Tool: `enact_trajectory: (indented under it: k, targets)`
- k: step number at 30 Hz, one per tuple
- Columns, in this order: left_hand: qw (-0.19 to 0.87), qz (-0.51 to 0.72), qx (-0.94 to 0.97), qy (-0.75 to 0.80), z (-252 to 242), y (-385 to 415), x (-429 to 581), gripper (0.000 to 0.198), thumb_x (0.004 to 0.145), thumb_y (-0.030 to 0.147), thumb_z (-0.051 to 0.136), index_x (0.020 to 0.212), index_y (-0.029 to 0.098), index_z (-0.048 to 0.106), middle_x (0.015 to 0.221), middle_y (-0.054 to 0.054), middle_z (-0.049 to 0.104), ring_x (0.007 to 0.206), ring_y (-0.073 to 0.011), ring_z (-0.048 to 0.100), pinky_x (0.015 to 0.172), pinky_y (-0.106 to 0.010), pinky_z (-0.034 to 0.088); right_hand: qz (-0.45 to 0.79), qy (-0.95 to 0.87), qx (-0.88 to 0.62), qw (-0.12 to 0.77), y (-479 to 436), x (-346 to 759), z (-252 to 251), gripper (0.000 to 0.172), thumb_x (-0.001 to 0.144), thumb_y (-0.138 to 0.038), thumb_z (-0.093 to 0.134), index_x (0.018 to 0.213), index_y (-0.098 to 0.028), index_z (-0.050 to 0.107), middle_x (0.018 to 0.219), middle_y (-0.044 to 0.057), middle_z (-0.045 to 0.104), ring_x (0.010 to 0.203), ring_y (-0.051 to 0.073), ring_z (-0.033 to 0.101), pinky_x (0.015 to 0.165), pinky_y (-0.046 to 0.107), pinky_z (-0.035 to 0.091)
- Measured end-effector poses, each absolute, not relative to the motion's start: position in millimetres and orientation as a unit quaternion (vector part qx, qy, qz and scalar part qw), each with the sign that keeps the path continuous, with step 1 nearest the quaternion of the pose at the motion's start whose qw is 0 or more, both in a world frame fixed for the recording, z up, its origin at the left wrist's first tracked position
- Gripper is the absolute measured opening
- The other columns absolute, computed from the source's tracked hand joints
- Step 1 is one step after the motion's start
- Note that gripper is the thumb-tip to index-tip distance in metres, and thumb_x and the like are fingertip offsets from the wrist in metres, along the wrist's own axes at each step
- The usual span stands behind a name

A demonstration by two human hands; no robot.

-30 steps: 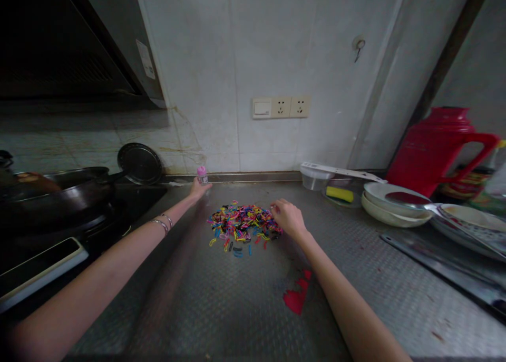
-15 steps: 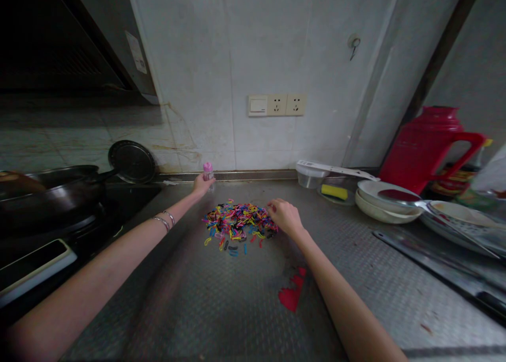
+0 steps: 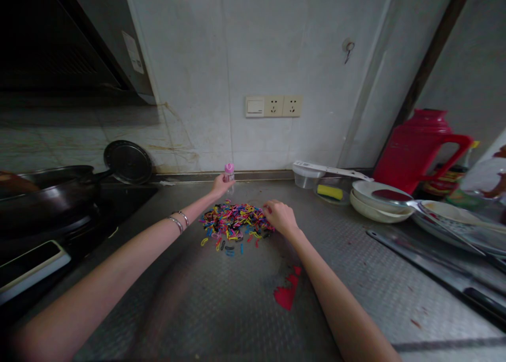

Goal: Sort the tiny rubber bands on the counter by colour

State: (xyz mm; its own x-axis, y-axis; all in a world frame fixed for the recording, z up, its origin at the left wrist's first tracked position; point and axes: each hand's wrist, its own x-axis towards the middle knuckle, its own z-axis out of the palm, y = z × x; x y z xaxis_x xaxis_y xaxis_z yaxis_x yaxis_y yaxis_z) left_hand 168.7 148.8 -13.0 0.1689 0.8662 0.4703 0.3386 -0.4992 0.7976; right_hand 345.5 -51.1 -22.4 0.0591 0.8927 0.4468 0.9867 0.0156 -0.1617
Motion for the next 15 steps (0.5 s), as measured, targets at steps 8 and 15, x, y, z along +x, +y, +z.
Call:
enact_trajectory:
  k: [8,15]
  targets:
    - [0.278,0.478,0.715,0.427,-23.6,147.4,179.7,0.029,0.061,0.025,0.066,0.085,0.011,0.059,0.077,-0.005,0.062,0.067,-0.0158,0.056,0.063,-0.026,0.042,-0.117,-0.661,-0.709,0.218,-52.2,344.6,-21.0,0.025,0.079,-0.028,0.042,0.092,-0.025,0.063,0.091,0.003,0.065,0.079,0.016,0.058,0.061,0.022,0.038]
    - [0.288,0.477,0.717,0.42,-28.1,142.8,184.5,0.029,0.06,0.023,0.066,0.086,0.011,0.058,0.078,-0.005,0.062,0.068,-0.0142,0.055,0.065,-0.026,0.042,-0.101,-0.657,-0.718,0.204,-53.4,342.3,-19.4,0.027,0.08,-0.029,0.041,0.094,-0.025,0.063,0.095,0.003,0.065,0.082,0.016,0.058,0.064,0.022,0.04]
